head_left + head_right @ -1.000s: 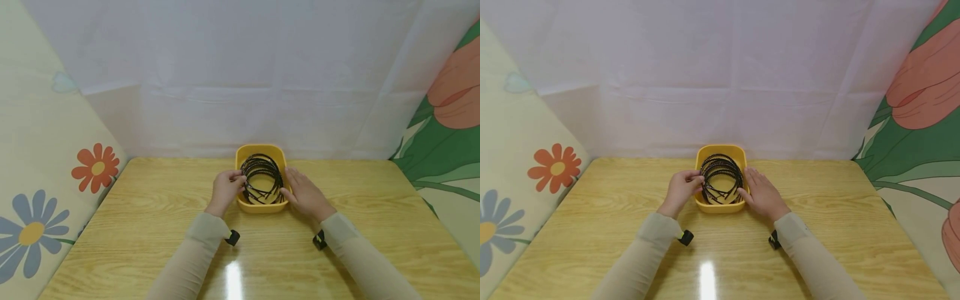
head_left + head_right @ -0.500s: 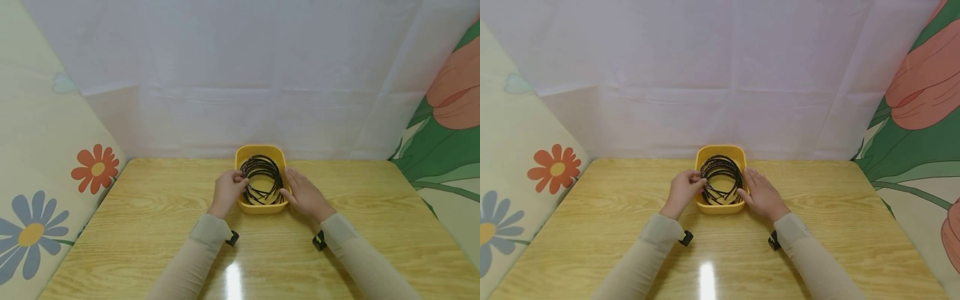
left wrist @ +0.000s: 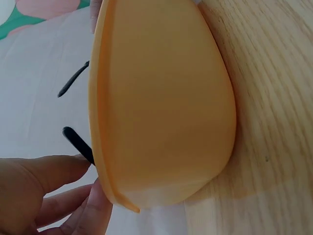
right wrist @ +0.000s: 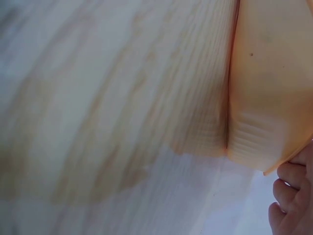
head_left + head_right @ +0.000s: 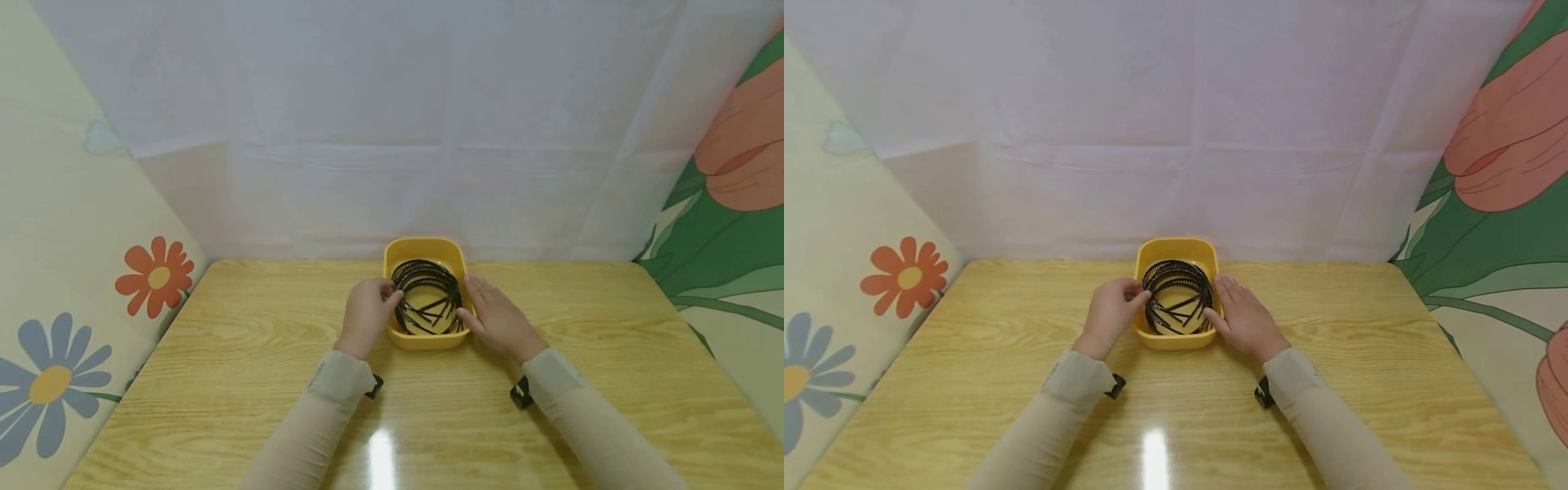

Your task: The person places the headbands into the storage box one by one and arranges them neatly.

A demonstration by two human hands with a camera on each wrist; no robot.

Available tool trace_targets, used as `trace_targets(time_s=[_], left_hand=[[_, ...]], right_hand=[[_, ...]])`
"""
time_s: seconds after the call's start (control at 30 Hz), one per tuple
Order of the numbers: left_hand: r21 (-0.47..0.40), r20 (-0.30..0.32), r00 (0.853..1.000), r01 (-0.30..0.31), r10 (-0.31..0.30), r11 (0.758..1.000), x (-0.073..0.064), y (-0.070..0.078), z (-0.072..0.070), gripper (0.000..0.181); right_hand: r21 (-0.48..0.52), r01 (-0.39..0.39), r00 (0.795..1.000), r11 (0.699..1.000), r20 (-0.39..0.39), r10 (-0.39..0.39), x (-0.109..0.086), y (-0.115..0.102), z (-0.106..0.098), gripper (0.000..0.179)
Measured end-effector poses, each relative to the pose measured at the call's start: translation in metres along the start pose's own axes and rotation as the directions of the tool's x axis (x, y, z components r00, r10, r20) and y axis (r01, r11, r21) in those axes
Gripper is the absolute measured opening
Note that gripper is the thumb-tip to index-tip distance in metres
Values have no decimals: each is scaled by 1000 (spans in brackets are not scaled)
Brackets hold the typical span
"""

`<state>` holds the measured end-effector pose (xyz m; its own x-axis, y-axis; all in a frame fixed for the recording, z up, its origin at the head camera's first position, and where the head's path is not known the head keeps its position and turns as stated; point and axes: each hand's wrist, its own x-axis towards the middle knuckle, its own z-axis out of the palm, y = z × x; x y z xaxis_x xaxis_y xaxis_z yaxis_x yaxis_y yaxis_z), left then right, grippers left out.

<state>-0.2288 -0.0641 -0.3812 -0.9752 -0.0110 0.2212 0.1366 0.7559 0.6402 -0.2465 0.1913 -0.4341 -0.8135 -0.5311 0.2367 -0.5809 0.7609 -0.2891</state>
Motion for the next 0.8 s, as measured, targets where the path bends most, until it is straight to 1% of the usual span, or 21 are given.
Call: trace_targets(time_s=[0.2,0.37,0.47,0.57,0.7,0.8], left_hand=[[-58,11,1000,23,-22,998,-1,-2,-3,23],[-82,-11,1000,-4,3,997,-2,-6,-6,21],[-82,-36,999,-29,26,996,-2,-8,-10,20],[-58,-74,995,-69,65,996,-3,-12,-13,21],[-10,-121,985,-126,124,992,-3,-20,-20,24],[12,-135,978,-157,157,988,-4,-26,-30,25]], right_hand=[[-13,0,1000,1000,3,0,1,1,1,69],[-19,5,1000,1000,2,-5,2,1,1,69],[-18,3,1000,1000,3,-3,2,1,0,69],[-20,1,1000,1000,2,-1,2,1,0,69],[-14,2,1000,1000,-1,-2,2,2,1,69],[13,-6,1000,1000,4,6,2,3,1,69]])
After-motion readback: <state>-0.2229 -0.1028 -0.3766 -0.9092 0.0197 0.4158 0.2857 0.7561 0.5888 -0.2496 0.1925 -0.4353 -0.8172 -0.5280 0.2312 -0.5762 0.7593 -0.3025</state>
